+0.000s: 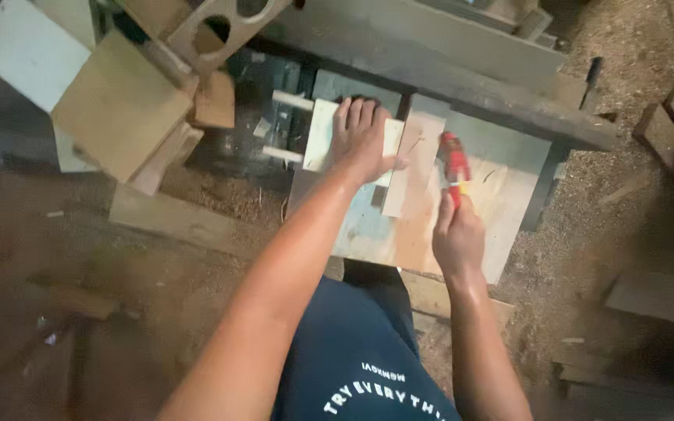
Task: The person assembles small wooden parts on a workbench. They use a hammer to drive nails into the pieces and a chisel to adjust joints, then inspect the assembled components.
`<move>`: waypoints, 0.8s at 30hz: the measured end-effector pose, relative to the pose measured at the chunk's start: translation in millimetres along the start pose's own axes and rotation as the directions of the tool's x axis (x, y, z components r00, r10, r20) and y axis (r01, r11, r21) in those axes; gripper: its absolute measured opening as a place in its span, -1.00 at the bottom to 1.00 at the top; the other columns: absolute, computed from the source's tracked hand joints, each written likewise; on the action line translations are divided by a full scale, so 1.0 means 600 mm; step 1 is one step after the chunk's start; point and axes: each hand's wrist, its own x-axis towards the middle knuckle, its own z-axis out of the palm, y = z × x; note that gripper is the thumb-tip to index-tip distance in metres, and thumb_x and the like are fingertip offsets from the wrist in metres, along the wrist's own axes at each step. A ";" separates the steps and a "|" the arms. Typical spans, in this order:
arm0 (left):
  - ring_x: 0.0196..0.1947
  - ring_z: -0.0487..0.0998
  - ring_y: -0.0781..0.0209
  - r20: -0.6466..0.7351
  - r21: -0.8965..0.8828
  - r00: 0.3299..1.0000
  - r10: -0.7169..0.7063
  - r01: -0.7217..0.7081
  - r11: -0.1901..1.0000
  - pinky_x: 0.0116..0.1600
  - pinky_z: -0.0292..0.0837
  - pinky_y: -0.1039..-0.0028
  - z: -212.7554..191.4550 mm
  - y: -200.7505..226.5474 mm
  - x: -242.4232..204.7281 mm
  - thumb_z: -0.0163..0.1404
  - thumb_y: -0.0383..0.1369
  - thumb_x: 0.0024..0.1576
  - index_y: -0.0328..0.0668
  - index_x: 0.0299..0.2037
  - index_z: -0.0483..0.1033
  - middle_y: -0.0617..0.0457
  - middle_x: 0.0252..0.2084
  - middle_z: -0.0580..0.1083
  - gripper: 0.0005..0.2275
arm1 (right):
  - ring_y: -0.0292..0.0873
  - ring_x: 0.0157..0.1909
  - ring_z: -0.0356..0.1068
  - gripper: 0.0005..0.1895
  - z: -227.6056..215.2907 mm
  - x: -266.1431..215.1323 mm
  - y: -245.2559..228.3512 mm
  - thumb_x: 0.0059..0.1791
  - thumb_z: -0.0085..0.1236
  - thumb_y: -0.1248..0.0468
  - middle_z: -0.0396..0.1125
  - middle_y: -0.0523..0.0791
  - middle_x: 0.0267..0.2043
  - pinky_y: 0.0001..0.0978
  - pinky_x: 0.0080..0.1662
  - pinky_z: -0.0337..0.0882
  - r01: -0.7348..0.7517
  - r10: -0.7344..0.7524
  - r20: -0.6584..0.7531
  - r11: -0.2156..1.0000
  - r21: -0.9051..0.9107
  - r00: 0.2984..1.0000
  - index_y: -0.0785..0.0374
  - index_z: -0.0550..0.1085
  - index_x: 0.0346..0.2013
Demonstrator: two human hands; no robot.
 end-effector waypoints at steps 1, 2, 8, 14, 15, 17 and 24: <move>0.39 0.06 -0.09 0.003 -0.006 1.000 -0.003 0.003 1.000 0.46 -0.36 0.03 -0.006 -0.002 0.002 0.32 0.13 -0.24 -0.27 0.18 0.30 -0.19 0.24 0.26 -0.14 | 0.23 -0.39 0.46 -0.66 0.009 0.011 -0.003 0.21 -0.11 0.15 0.41 0.17 -0.44 0.03 -0.33 0.40 0.064 -0.065 -0.004 0.998 -0.017 0.998 0.37 0.46 -0.21; 0.40 0.07 -0.09 -0.003 -0.016 1.000 -0.004 0.004 1.000 0.49 -0.36 0.03 -0.013 -0.004 0.003 0.30 0.14 -0.19 -0.26 0.19 0.31 -0.18 0.25 0.27 -0.17 | 0.24 -0.37 0.46 -0.67 0.019 0.024 -0.011 0.21 -0.07 0.14 0.41 0.17 -0.44 0.03 -0.30 0.41 0.128 -0.129 -0.007 0.991 -0.033 0.992 0.36 0.47 -0.23; 0.43 0.03 -0.11 0.016 0.012 1.000 -0.010 0.010 1.000 0.49 -0.37 0.02 -0.023 -0.004 -0.003 0.31 0.12 -0.20 -0.23 0.18 0.31 -0.18 0.28 0.26 -0.18 | 0.18 -0.41 0.47 -0.71 -0.030 0.017 -0.049 0.20 -0.08 0.17 0.41 0.16 -0.43 -0.01 -0.32 0.40 -0.019 0.019 -0.003 0.999 0.049 1.000 0.34 0.48 -0.11; 0.41 0.03 -0.11 0.023 0.039 1.000 -0.002 0.001 0.999 0.47 -0.38 0.01 -0.008 -0.012 0.013 0.32 0.08 -0.20 -0.23 0.20 0.28 -0.20 0.28 0.23 -0.17 | 0.21 -0.29 0.49 -0.68 -0.031 0.016 -0.071 0.19 -0.08 0.18 0.44 0.19 -0.29 -0.01 -0.22 0.43 0.111 -0.113 -0.043 0.993 -0.033 0.993 0.35 0.49 0.06; 0.42 0.04 -0.13 0.018 0.044 1.000 0.010 -0.010 0.999 0.48 -0.37 0.01 -0.006 -0.012 0.007 0.31 0.06 -0.17 -0.22 0.21 0.28 -0.20 0.29 0.23 -0.19 | 0.24 -0.28 0.48 -0.69 -0.018 0.014 -0.071 0.17 -0.04 0.17 0.44 0.20 -0.30 0.03 -0.20 0.43 0.021 -0.015 0.049 0.991 -0.131 0.999 0.33 0.53 0.02; 0.44 0.00 -0.21 0.018 0.025 1.000 0.024 -0.025 0.999 0.46 -0.38 -0.03 0.000 -0.004 0.002 0.32 0.06 -0.18 -0.22 0.22 0.27 -0.25 0.34 0.21 -0.17 | 0.26 -0.18 0.46 -0.70 -0.003 0.009 -0.059 0.20 -0.07 0.19 0.44 0.22 -0.17 0.01 -0.14 0.43 0.071 -0.071 0.002 0.995 -0.073 0.997 0.36 0.51 -0.01; 0.39 0.09 -0.12 0.075 0.018 0.997 -0.008 0.006 1.000 0.48 -0.29 0.03 -0.008 -0.002 0.003 0.26 0.08 -0.17 -0.26 0.20 0.28 -0.17 0.27 0.25 -0.20 | 0.16 -0.39 0.39 -0.67 -0.009 -0.007 -0.019 0.21 -0.08 0.18 0.38 0.15 -0.40 -0.02 -0.32 0.35 0.022 -0.020 -0.032 0.998 0.055 0.999 0.39 0.47 -0.24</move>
